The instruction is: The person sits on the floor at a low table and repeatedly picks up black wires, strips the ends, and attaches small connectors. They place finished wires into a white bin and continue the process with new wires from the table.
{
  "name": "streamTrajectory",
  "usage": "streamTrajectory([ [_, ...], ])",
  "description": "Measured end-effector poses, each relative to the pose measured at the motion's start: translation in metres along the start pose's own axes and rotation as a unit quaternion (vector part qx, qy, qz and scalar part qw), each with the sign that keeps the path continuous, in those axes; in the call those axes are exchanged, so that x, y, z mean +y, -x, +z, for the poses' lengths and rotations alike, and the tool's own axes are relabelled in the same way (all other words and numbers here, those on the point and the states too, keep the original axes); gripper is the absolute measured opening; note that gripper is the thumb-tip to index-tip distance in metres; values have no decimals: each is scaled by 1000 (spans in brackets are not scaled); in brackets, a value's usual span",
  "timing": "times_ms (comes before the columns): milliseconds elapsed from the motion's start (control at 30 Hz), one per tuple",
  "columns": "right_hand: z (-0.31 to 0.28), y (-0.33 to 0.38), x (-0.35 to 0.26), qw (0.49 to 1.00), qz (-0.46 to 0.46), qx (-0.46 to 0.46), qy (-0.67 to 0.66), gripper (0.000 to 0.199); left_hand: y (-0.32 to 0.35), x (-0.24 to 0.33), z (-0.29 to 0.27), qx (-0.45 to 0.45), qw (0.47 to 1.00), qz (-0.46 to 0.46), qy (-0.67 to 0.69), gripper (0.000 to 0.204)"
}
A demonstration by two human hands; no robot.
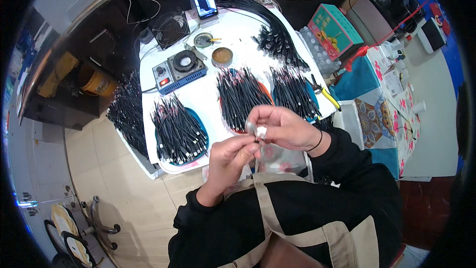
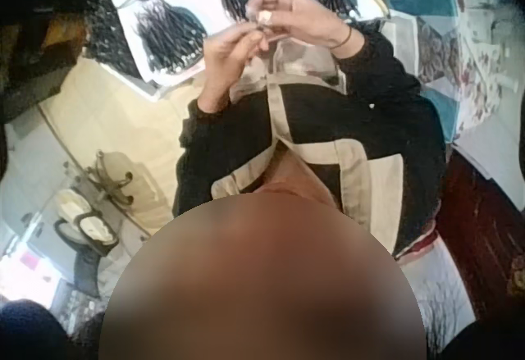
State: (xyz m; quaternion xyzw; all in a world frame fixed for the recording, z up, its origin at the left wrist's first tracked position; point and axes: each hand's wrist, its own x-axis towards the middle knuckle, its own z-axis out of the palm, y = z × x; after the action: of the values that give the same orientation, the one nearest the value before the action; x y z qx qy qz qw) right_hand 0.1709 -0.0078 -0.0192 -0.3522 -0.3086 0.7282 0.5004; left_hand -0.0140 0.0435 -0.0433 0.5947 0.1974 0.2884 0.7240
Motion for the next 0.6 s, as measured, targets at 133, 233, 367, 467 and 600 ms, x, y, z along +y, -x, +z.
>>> streamTrajectory([
  [133,-40,-41,-50,906,-69,-79,409,28,0,7,-15,20,998,-28,44,17],
  [233,-99,-118,-108,499,-259,7,827,32,-6,6,-27,36,988,-36,147,14],
  [367,-175,-215,-161,273,-191,21,943,38,-14,3,-35,53,981,-73,172,14],
  [467,-208,-261,-175,226,-191,-14,955,40,-21,1,-39,73,972,-130,179,14],
  [600,-231,-293,-179,190,-225,-46,955,42,-35,-2,-44,124,964,-167,162,19],
])
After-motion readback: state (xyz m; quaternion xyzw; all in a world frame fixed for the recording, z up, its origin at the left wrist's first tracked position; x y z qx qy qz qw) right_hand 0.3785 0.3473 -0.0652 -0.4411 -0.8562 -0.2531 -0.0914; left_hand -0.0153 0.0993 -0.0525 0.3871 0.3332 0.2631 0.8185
